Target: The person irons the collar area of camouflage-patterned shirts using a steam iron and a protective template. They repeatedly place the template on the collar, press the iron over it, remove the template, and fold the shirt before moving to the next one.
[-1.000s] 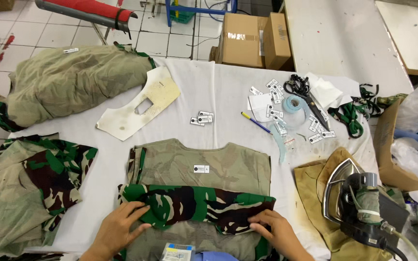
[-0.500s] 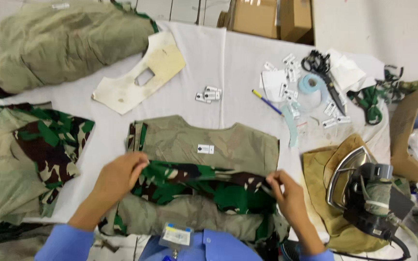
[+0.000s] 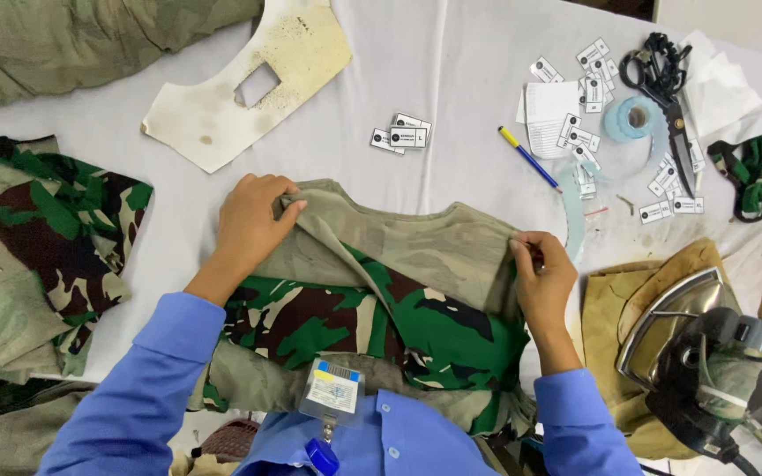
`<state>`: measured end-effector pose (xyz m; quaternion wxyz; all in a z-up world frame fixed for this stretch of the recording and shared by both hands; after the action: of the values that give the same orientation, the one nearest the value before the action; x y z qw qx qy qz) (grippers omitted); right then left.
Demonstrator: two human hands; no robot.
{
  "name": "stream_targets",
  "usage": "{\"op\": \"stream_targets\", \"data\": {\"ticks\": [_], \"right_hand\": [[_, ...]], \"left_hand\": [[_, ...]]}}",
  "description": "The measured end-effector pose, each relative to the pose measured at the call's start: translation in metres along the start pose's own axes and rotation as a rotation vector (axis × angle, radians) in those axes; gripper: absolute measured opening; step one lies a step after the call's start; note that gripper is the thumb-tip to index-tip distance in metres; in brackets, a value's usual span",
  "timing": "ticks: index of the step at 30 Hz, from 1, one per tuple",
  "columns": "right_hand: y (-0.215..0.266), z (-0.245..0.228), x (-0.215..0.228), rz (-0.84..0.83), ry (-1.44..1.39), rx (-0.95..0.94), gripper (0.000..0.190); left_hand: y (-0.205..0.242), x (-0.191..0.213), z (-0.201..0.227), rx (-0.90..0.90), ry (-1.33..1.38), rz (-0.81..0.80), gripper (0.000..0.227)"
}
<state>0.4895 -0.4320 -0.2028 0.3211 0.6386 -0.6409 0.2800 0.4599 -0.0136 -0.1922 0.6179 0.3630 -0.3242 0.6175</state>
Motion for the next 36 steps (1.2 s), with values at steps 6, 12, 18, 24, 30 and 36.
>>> {"op": "stream_targets", "data": {"ticks": [6, 12, 18, 24, 30, 36], "right_hand": [[0.009, -0.020, -0.005, 0.239, 0.329, 0.335, 0.017], [0.112, -0.083, 0.005, -0.140, 0.249, 0.679, 0.041], [0.135, -0.036, 0.022, -0.094, 0.183, 0.528, 0.016], [0.174, -0.004, 0.035, -0.234, 0.300, 0.618, 0.038], [0.171, -0.004, 0.007, -0.119, 0.546, 0.715, 0.043], [0.182, -0.016, 0.049, -0.307, 0.249, 0.542, 0.028]], "left_hand": [[0.013, -0.023, 0.002, -0.367, -0.246, 0.276, 0.020], [0.039, -0.027, 0.024, -0.613, -0.393, 0.000, 0.046], [0.041, 0.025, 0.036, -0.792, -0.385, 0.182, 0.014], [0.163, 0.021, 0.019, -0.792, -0.391, -0.214, 0.046], [0.185, 0.009, 0.028, -0.529, -0.637, -0.005, 0.050], [0.194, 0.037, 0.033, -0.402, -0.513, -0.186, 0.016]]}}
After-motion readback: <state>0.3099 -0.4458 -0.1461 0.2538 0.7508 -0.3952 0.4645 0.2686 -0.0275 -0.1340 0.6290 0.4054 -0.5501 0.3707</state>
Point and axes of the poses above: each hand's wrist, its own y-axis away from the middle knuckle, its own x-axis out of the back of the hand, z = x × y, the point moved 3 cm from there along -y, towards the middle knuckle, and after that the axes turned 3 degrees about y, right-handed, at the moved point
